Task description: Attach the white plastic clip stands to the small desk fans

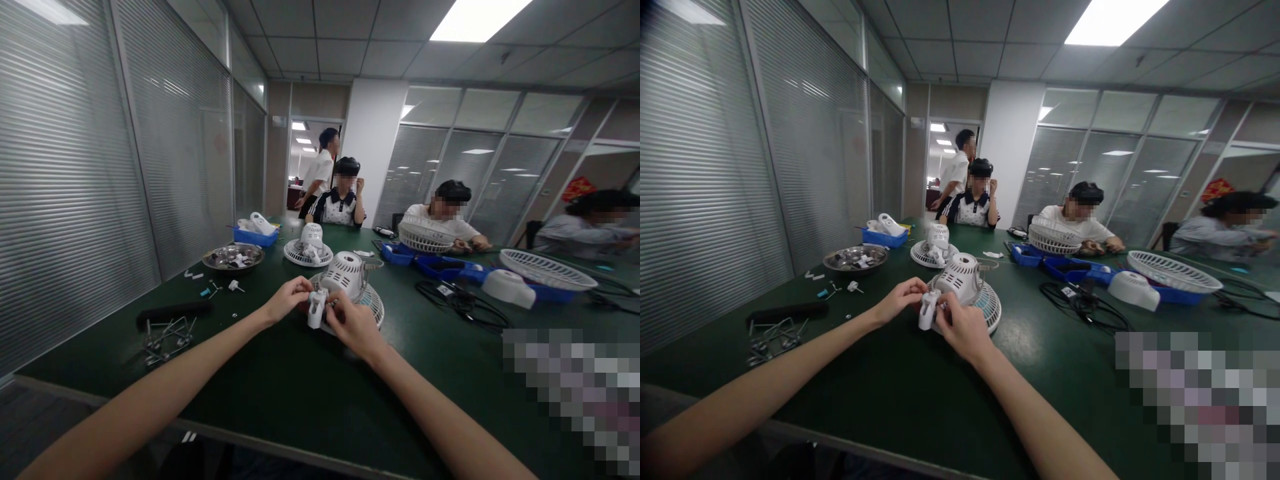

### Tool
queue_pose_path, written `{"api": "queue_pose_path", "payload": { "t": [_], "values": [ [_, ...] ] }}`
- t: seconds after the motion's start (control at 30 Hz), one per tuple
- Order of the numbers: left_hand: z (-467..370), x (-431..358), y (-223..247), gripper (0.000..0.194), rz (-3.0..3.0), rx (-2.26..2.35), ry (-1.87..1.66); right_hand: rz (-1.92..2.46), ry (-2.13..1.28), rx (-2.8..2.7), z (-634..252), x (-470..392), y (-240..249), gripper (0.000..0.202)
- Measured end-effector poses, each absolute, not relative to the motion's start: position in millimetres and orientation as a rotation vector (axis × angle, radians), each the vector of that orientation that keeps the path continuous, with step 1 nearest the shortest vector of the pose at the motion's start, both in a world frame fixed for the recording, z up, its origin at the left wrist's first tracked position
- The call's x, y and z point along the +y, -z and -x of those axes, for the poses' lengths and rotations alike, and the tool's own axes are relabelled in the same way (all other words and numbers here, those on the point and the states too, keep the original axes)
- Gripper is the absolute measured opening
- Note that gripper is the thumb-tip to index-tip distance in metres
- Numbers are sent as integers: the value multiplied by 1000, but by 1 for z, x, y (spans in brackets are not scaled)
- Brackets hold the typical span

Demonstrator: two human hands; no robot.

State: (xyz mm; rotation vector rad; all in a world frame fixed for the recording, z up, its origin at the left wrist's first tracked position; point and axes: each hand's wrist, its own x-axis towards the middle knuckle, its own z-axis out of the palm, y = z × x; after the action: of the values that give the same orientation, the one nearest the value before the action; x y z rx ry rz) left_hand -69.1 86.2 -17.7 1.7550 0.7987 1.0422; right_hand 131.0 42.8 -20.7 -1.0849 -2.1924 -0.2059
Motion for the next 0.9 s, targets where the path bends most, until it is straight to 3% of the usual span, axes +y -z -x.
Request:
{"api": "queue_pose_path", "payload": {
  "t": [0.53, 0.9],
  "values": [
    [76, 82, 14, 25, -1818, 747, -907, 1122, 225, -2222, -134, 41, 20, 15],
    [66, 82, 24, 45, -1737, 768, -830, 1149, 255, -2230, -135, 40, 19, 16]
  ]
}}
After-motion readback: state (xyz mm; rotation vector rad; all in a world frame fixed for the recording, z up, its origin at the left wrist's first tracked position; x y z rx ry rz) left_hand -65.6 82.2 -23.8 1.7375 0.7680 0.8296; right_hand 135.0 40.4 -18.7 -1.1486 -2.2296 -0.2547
